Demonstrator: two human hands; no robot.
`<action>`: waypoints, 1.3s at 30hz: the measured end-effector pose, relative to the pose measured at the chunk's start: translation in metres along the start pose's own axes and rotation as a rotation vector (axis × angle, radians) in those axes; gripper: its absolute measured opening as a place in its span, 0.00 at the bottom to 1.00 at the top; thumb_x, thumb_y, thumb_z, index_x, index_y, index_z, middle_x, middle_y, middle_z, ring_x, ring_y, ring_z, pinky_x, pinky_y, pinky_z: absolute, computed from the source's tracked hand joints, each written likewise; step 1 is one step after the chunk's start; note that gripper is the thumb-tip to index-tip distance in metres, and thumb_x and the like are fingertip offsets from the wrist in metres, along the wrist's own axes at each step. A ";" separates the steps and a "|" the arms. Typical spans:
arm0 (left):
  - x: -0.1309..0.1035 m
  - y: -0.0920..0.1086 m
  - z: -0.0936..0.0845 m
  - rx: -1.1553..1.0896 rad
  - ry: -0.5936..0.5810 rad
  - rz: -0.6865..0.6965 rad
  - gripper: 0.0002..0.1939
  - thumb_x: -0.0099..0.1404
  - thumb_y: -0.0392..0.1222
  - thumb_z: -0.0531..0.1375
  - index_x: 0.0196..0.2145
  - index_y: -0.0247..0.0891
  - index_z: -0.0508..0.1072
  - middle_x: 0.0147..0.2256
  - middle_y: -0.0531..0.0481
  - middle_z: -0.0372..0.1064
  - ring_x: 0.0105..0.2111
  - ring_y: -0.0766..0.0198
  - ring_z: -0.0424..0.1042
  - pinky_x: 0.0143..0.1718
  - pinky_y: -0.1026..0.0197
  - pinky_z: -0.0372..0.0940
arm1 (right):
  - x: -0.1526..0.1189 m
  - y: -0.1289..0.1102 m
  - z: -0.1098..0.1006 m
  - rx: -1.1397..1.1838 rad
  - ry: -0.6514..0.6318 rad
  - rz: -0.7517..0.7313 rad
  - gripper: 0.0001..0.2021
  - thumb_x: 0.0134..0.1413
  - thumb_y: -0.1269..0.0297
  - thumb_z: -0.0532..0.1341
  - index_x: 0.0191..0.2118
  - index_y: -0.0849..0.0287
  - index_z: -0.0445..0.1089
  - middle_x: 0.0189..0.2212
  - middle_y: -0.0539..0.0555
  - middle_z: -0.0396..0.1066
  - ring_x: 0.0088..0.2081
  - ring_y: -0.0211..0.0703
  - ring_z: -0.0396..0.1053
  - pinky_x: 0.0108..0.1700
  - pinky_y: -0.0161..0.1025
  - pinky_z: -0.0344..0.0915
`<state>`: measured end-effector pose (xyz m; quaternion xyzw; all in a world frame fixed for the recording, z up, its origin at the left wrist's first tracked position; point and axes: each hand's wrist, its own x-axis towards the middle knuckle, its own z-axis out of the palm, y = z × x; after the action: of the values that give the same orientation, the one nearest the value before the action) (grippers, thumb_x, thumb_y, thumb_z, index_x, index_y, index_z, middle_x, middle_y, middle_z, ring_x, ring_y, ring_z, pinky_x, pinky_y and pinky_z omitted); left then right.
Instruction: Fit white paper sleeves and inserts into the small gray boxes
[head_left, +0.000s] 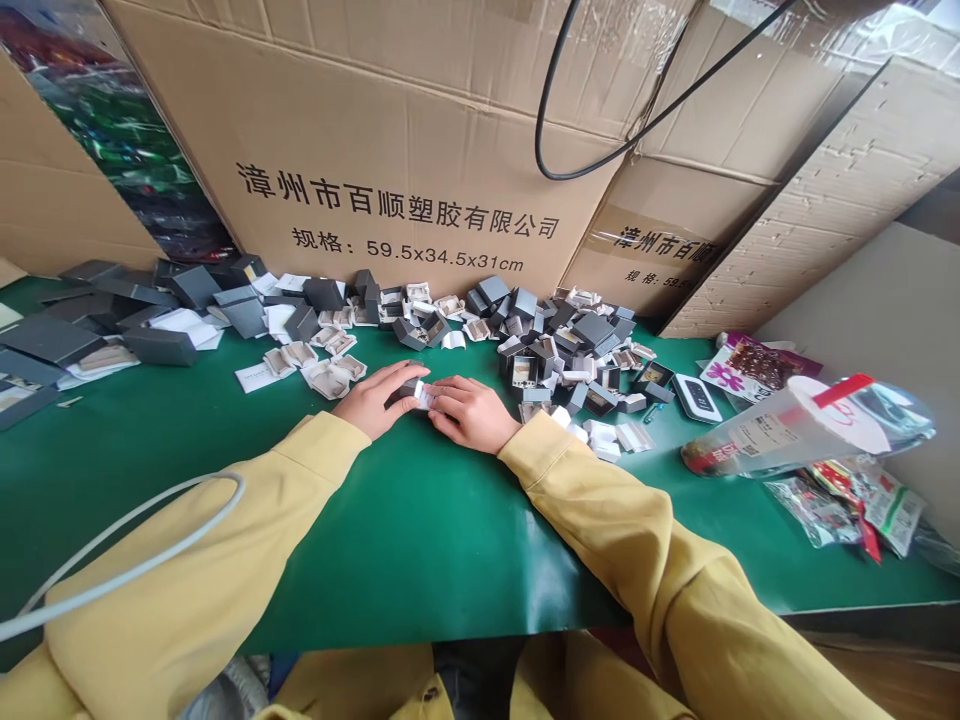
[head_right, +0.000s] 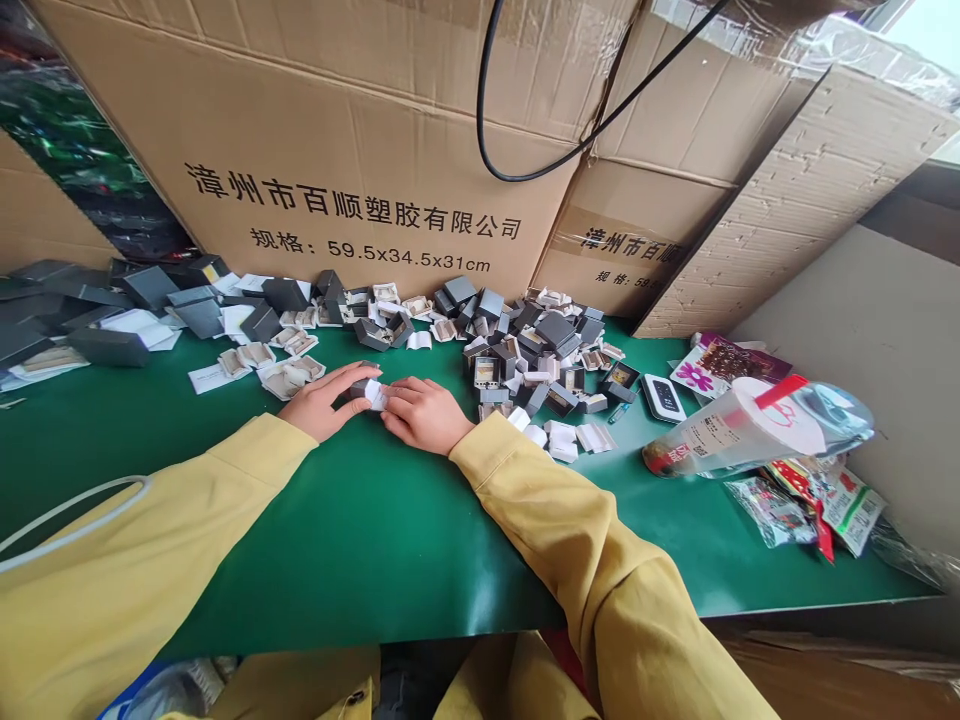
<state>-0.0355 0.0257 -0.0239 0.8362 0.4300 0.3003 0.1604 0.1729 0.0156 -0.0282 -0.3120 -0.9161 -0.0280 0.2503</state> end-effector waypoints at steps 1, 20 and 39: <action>0.000 0.000 0.000 0.009 0.012 0.007 0.21 0.63 0.49 0.50 0.51 0.41 0.66 0.54 0.47 0.63 0.56 0.57 0.60 0.57 0.56 0.57 | 0.000 0.000 0.000 0.025 -0.004 0.018 0.12 0.60 0.61 0.51 0.37 0.59 0.70 0.47 0.55 0.71 0.50 0.45 0.64 0.43 0.42 0.63; -0.006 0.023 0.009 -0.108 0.174 0.022 0.08 0.61 0.40 0.53 0.36 0.42 0.54 0.55 0.38 0.61 0.48 0.58 0.69 0.42 0.55 0.67 | 0.010 -0.005 0.000 0.404 0.136 0.594 0.20 0.52 0.55 0.57 0.49 0.59 0.64 0.32 0.51 0.73 0.27 0.36 0.68 0.32 0.33 0.64; 0.000 0.025 0.020 0.060 0.173 -0.219 0.12 0.62 0.46 0.53 0.42 0.45 0.71 0.40 0.52 0.74 0.36 0.61 0.74 0.40 0.62 0.67 | 0.005 -0.010 0.001 0.109 0.017 0.327 0.22 0.56 0.60 0.53 0.55 0.59 0.57 0.45 0.56 0.70 0.43 0.43 0.69 0.42 0.36 0.65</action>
<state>-0.0072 0.0109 -0.0258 0.7595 0.5399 0.3389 0.1295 0.1627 0.0103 -0.0252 -0.4425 -0.8512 0.0602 0.2758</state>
